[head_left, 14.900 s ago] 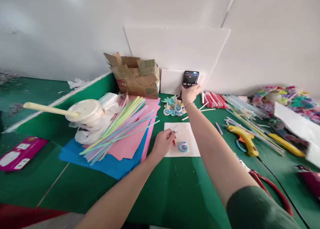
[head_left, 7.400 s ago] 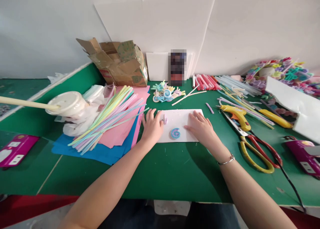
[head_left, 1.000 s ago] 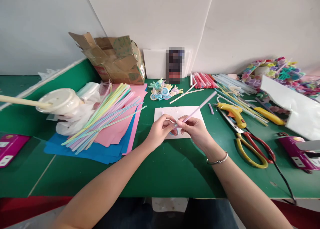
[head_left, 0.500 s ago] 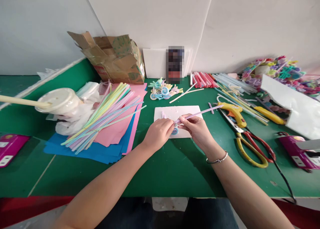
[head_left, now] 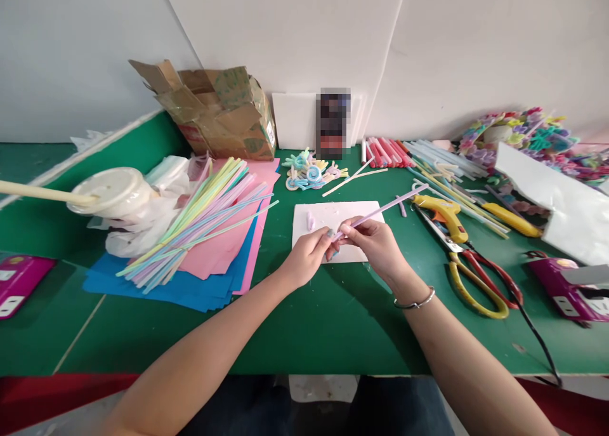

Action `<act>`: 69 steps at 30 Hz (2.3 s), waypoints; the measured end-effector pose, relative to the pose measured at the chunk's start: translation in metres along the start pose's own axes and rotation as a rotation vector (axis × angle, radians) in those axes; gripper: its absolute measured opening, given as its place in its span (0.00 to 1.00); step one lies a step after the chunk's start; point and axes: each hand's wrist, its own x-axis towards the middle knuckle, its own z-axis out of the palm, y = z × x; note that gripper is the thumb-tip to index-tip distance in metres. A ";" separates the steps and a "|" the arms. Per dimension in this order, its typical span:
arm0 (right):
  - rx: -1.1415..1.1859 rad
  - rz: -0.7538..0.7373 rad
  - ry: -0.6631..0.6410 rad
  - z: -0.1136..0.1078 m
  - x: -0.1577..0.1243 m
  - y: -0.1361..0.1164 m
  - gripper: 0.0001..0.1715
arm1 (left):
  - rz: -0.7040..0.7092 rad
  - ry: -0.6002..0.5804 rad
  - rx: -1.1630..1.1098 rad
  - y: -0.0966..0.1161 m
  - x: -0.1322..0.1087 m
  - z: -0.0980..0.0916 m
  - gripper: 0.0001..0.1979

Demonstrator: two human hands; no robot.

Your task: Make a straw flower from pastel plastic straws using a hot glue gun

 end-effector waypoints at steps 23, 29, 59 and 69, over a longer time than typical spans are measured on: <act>-0.069 -0.036 -0.064 -0.001 -0.002 -0.006 0.16 | 0.005 -0.013 0.177 0.007 -0.002 -0.002 0.16; -0.011 -0.014 -0.034 0.000 -0.002 -0.004 0.15 | 0.019 -0.008 0.192 0.005 -0.001 -0.001 0.16; 0.048 0.057 0.043 -0.003 0.002 0.001 0.17 | 0.512 0.214 0.906 -0.003 -0.003 0.001 0.13; -0.127 -0.078 -0.029 -0.001 0.001 0.005 0.13 | 0.610 0.339 1.033 0.002 -0.003 0.001 0.09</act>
